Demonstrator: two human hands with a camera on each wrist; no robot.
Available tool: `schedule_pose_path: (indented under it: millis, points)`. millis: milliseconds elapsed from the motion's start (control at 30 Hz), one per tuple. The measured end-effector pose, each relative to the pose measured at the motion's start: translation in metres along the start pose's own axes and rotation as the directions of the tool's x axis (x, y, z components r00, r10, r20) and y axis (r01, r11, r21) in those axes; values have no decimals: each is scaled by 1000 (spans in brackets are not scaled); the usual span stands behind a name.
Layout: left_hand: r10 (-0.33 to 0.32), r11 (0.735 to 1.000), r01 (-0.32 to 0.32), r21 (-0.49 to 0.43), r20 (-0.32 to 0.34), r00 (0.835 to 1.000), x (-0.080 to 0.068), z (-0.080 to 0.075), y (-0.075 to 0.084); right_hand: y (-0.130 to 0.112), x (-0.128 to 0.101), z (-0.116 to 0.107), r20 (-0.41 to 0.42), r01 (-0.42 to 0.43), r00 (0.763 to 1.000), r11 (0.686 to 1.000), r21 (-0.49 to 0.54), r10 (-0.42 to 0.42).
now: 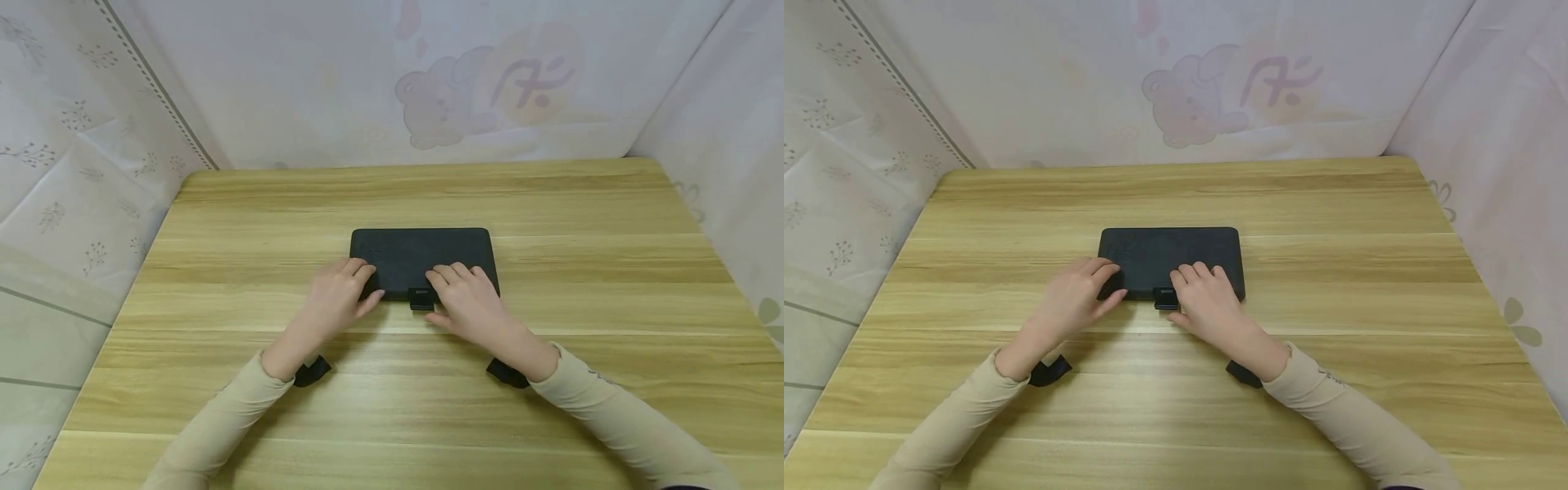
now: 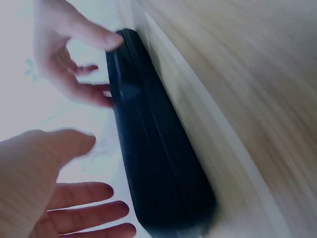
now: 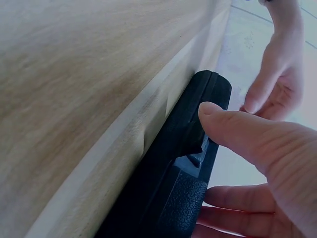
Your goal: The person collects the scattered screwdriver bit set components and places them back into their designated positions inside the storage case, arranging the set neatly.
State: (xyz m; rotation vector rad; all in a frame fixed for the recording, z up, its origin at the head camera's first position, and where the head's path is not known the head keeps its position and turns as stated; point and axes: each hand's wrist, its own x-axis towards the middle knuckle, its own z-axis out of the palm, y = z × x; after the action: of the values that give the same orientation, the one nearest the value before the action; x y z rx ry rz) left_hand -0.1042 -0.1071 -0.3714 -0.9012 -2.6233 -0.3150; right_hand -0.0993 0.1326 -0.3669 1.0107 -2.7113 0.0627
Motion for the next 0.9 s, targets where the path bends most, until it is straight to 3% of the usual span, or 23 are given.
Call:
schedule_pose_path:
  millis: [167,367,900]
  points:
    - [39,999,-37,-19,105,994,11,4,17,-1,3,-1,30,8,1000,1000,-21,-7]
    - [65,996,-75,45,195,979,21,13,34,-3,3,-1,51,4,999,999,-41,-2]
    - [60,977,-80,195,105,993,31,22,50,-9,7,1,-26,40,999,991,-128,-44]
